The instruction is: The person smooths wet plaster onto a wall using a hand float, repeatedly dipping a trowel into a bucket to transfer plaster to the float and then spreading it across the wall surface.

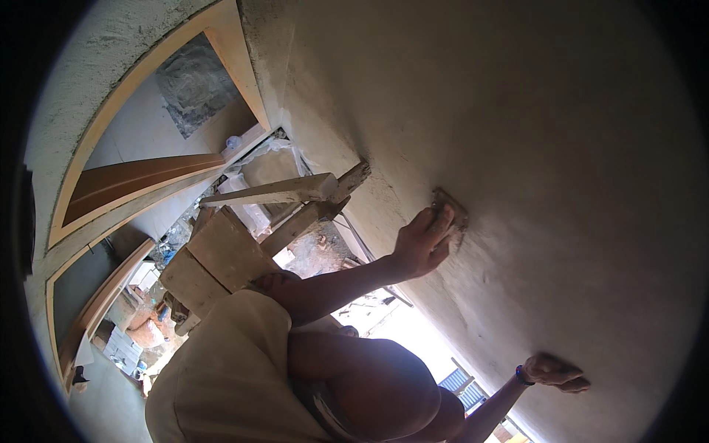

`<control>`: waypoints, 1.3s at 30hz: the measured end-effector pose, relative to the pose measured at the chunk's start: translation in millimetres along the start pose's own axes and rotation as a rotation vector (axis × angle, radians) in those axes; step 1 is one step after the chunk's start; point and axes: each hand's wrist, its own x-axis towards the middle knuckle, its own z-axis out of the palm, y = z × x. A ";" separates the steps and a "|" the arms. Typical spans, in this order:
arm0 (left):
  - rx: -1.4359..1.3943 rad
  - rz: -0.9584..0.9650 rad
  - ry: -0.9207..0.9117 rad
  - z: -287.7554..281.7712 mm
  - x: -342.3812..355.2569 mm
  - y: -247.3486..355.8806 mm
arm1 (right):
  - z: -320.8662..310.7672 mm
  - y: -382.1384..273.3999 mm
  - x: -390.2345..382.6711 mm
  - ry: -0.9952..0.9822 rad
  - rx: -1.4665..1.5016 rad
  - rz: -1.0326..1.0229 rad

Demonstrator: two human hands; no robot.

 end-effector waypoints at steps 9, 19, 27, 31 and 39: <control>-0.093 -0.162 0.234 -38.3 42.9 -41.0 | -4.0 16.4 -15.9 -0.017 0.062 -0.044; -0.048 -0.230 0.302 -43.6 57.7 -65.3 | -0.3 19.1 -17.7 -0.007 -0.020 -0.040; 0.120 -0.158 0.019 -14.1 -19.4 -66.6 | 2.0 13.0 -14.7 -0.008 0.021 -0.002; 0.160 0.002 0.201 -32.4 9.8 -75.1 | -2.7 15.9 -18.3 -0.039 0.017 -0.011; 0.160 -0.072 0.250 -37.9 14.9 -92.7 | -2.0 13.3 -21.1 -0.048 0.042 -0.013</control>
